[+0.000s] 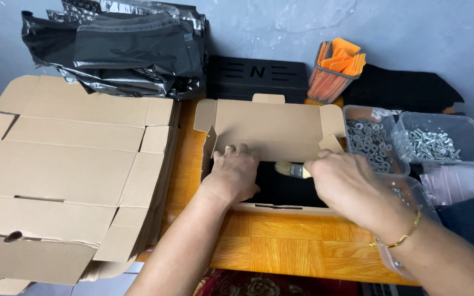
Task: Cleaning a component with a brush and packing it into a box along with small hardware pieces.
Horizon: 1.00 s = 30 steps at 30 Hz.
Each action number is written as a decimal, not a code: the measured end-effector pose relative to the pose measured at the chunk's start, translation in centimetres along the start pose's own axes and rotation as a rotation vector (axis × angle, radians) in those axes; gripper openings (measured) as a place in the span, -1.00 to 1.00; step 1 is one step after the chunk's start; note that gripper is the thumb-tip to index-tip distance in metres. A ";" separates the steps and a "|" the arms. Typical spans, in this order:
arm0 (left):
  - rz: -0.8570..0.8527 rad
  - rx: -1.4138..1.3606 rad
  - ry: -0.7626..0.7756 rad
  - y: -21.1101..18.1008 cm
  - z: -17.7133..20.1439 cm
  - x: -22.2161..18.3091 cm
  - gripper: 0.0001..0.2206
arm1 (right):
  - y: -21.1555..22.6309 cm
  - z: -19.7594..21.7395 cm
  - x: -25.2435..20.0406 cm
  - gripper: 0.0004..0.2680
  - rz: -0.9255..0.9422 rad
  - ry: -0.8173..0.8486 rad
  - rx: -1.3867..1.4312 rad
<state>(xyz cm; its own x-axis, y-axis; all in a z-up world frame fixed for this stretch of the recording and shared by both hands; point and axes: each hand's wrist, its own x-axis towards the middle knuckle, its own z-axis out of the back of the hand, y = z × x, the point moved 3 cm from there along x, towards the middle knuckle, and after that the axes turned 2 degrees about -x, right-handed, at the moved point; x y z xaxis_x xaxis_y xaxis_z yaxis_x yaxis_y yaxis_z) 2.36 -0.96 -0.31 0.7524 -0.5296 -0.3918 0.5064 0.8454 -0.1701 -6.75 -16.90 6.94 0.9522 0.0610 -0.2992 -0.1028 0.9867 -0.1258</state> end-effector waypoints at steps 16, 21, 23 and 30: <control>-0.148 -0.429 -0.321 4.6 2.4 -2.5 -0.61 | 0.8 3.7 -0.8 -0.61 -0.056 0.054 0.060; -0.024 -0.596 -0.256 5.5 0.7 -1.0 -0.65 | 5.1 1.8 2.9 -0.74 0.161 0.058 0.298; -0.094 -0.313 -0.310 5.4 -1.2 1.1 -0.74 | 5.4 1.2 3.3 -0.73 0.178 0.072 0.209; 0.086 -0.382 -0.101 3.5 2.0 -2.5 -0.69 | -0.1 -0.1 2.2 -0.65 0.071 0.258 -0.051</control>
<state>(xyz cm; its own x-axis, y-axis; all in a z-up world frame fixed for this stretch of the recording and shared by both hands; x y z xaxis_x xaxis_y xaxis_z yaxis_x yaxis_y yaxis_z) 3.10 3.23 1.91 0.8324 -0.4440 -0.3316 0.2611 0.8421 -0.4719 -4.64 -16.82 6.21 0.8381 0.0834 -0.5390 -0.1874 0.9721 -0.1410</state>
